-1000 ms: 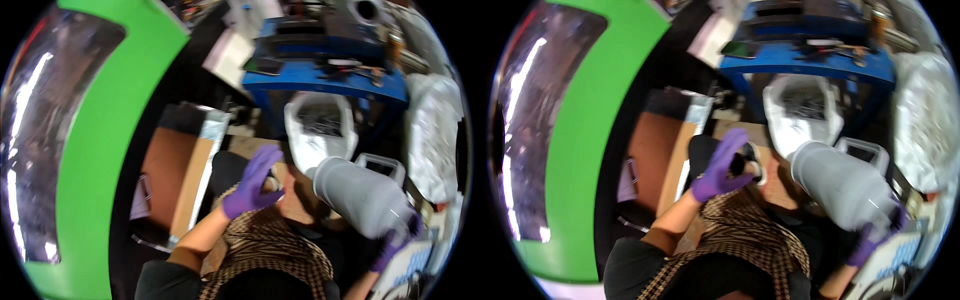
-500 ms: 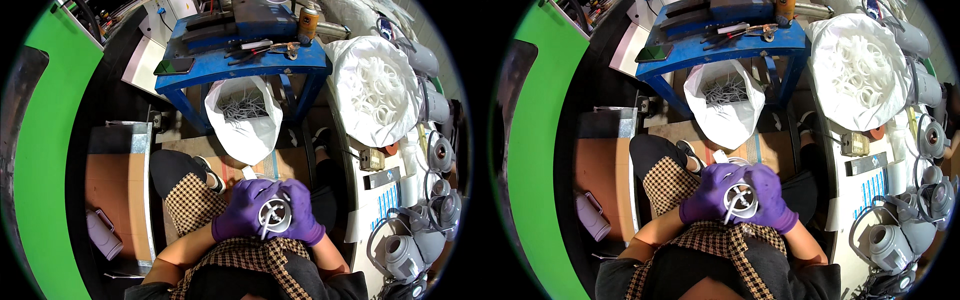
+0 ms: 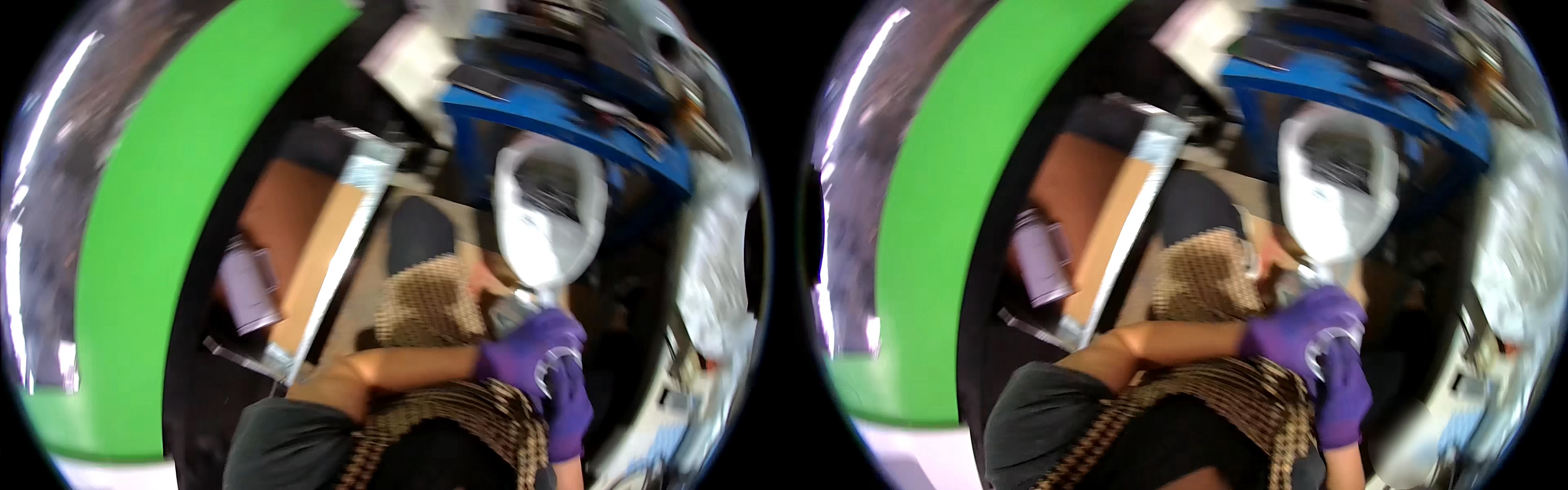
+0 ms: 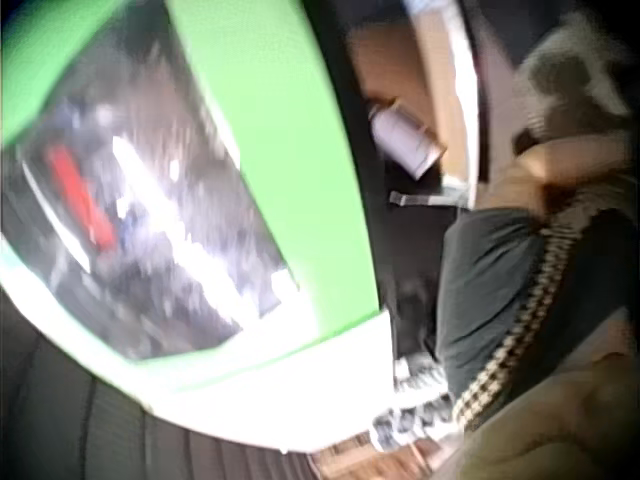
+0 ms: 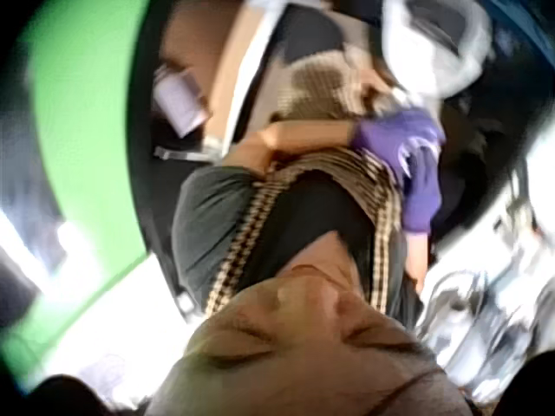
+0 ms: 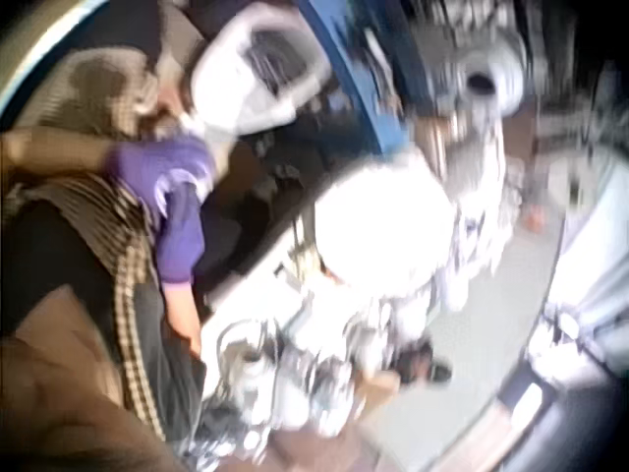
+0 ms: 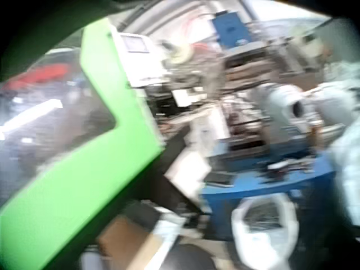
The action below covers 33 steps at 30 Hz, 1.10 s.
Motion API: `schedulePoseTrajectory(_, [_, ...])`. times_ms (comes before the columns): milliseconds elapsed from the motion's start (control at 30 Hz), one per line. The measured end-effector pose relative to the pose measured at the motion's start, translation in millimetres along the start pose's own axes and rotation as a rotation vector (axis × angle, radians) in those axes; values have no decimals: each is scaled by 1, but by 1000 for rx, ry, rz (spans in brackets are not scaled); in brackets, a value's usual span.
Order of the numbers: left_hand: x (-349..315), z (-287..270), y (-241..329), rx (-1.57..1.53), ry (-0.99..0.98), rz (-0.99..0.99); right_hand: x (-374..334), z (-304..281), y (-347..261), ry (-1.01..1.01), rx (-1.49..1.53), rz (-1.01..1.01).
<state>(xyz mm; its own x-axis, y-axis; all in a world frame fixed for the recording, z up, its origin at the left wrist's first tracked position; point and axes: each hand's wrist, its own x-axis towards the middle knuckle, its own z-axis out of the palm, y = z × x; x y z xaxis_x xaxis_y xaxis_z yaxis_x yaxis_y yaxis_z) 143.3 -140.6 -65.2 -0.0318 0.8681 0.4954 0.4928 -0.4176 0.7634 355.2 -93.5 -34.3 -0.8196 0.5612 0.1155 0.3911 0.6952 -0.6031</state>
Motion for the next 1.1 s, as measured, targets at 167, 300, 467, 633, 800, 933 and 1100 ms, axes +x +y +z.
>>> schedulePoseTrajectory(167, [4,42,2,478,-77,143,-45,56,76,-47,-468,81])
schedulePoseTrajectory(300, [-9,59,-3,305,-133,-25,-75,76,107,14,-348,137])
schedulePoseTrajectory(467, [-16,58,1,287,-118,-37,-41,45,76,-299,-271,169])
schedulePoseTrajectory(633, [8,25,26,163,-22,-3,-7,-8,1,-115,-66,0])
schedulePoseTrajectory(800, [41,-5,41,419,-16,167,19,-45,-14,-20,40,-92])
schedulePoseTrajectory(933, [61,-15,49,447,-118,254,39,-50,-25,-76,-488,-131])
schedulePoseTrajectory(1100, [104,-36,35,549,121,378,63,-72,-19,215,-667,-257])
